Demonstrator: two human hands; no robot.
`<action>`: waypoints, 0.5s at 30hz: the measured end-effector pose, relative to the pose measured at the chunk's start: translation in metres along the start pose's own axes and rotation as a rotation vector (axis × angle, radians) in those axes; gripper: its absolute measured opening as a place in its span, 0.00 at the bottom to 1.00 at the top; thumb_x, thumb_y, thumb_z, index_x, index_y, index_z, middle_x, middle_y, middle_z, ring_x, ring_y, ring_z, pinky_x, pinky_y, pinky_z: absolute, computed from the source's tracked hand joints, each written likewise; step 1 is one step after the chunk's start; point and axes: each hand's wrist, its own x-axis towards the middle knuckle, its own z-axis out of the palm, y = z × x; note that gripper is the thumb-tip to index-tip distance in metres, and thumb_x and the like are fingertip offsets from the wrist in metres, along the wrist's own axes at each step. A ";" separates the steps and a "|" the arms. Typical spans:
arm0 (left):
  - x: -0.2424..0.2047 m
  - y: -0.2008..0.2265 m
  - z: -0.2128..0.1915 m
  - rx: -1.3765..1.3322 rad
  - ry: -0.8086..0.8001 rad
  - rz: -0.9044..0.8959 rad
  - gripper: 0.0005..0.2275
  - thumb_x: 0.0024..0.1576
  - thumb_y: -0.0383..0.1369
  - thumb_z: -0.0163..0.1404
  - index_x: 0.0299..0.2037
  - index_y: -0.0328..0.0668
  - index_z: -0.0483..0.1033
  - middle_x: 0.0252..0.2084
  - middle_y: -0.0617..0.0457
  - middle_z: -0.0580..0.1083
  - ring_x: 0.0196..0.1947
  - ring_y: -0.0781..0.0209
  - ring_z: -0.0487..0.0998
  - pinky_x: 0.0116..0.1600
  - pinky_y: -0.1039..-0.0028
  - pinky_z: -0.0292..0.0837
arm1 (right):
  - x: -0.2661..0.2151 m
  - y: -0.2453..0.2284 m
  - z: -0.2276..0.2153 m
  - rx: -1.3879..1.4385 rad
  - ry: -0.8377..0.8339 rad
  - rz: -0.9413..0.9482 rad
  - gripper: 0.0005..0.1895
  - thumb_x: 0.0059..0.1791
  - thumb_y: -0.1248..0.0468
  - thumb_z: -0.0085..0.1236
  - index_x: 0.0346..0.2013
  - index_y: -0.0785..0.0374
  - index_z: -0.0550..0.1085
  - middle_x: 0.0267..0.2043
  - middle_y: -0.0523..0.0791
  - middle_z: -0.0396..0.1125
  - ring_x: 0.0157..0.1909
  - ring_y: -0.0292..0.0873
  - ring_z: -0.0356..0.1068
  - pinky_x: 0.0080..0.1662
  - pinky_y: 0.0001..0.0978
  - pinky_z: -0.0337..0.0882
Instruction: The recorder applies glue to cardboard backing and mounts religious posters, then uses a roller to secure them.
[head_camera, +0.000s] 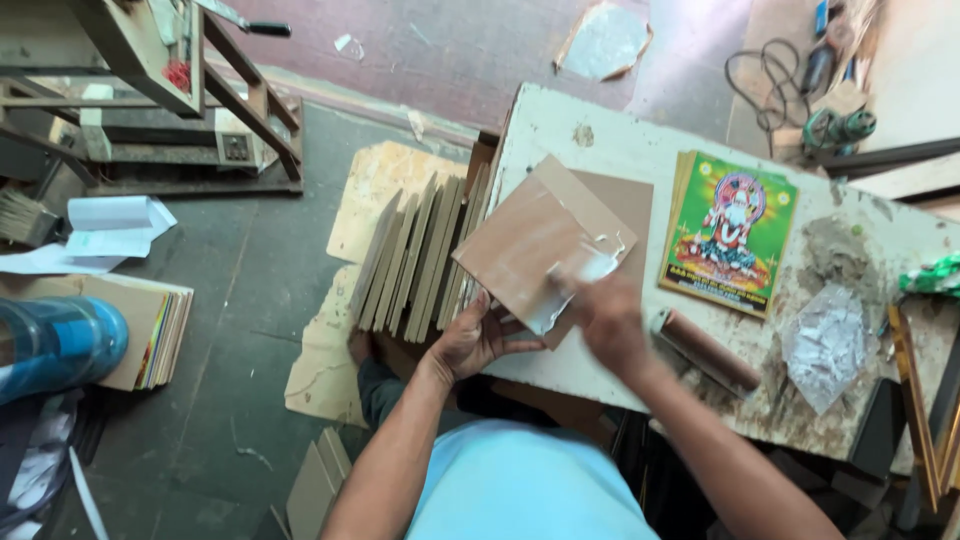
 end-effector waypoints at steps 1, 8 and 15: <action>-0.001 -0.004 -0.009 -0.006 0.006 -0.006 0.33 0.59 0.55 0.45 0.71 0.46 0.57 0.66 0.46 0.69 0.66 0.45 0.70 0.63 0.40 0.71 | -0.004 -0.025 -0.011 0.003 -0.007 0.008 0.21 0.44 0.75 0.52 0.51 0.62 0.77 0.37 0.52 0.71 0.41 0.58 0.70 0.50 0.51 0.68; 0.000 0.000 0.001 -0.002 -0.014 -0.003 0.35 0.62 0.55 0.46 0.73 0.42 0.55 0.68 0.43 0.66 0.69 0.42 0.67 0.66 0.38 0.68 | 0.002 0.045 -0.006 -0.106 -0.012 0.019 0.09 0.54 0.68 0.52 0.48 0.63 0.77 0.41 0.54 0.73 0.47 0.56 0.72 0.61 0.51 0.65; 0.001 0.002 0.002 0.017 0.003 0.011 0.34 0.60 0.54 0.47 0.72 0.44 0.54 0.68 0.44 0.65 0.68 0.37 0.65 0.65 0.35 0.67 | -0.020 0.036 0.000 0.136 -0.117 0.240 0.17 0.51 0.73 0.48 0.50 0.57 0.80 0.32 0.51 0.71 0.39 0.55 0.69 0.51 0.47 0.62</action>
